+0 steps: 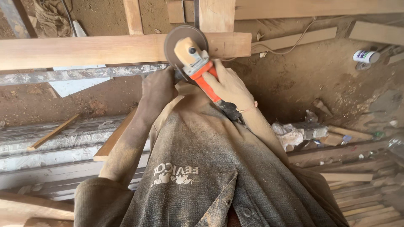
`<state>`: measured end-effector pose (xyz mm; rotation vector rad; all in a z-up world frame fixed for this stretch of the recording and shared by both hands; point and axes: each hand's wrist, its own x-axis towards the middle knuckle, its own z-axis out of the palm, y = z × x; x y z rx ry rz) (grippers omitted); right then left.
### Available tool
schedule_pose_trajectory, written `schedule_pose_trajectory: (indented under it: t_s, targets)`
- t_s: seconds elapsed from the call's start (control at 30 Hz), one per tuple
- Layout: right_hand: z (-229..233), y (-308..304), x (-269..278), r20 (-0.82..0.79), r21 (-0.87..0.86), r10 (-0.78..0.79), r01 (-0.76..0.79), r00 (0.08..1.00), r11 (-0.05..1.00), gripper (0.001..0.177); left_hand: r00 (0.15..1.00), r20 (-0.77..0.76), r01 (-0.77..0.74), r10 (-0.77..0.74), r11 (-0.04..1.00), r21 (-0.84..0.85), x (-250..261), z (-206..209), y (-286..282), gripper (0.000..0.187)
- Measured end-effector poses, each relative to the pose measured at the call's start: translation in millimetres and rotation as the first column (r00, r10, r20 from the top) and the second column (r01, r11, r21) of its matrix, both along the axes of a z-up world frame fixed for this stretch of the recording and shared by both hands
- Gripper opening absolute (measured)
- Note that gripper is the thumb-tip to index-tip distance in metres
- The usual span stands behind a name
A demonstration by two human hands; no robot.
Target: The person uses an angle grinder with a sanding disc to smooth the surfaces of a wooden frame. They systematically move the tool along the edges and flat surfaces of the frame, generating sawdust.
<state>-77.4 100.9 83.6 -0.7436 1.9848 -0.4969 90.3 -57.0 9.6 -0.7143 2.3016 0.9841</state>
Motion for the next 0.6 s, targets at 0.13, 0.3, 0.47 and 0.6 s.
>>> schedule_pose_trajectory:
  t_s: [0.13, 0.3, 0.47, 0.6]
  targets:
    - [3, 1, -13, 0.019, 0.109, -0.012, 0.010, 1.000, 0.994, 0.056, 0.996, 0.083, 0.004, -0.010, 0.998, 0.069, -17, 4, 3, 0.034]
    - [2, 44, -44, -0.117, -0.002, -0.052, 0.052, 0.992, 0.999, 0.055, 0.992, -0.049, 0.119, -0.114, 0.986, 0.113, -63, -9, 26, 0.032]
    - [6, 77, -69, -0.099, 0.070, -0.118, 0.125, 0.988, 0.990, 0.047, 0.971, -0.148, 0.206, -0.186, 0.970, 0.133, -99, -21, 54, 0.016]
    - [12, 109, -68, -0.074, -0.036, -0.220, 0.218, 0.973, 0.975, 0.047, 0.948, -0.155, 0.303, -0.277, 0.936, 0.179, -122, -19, 78, 0.020]
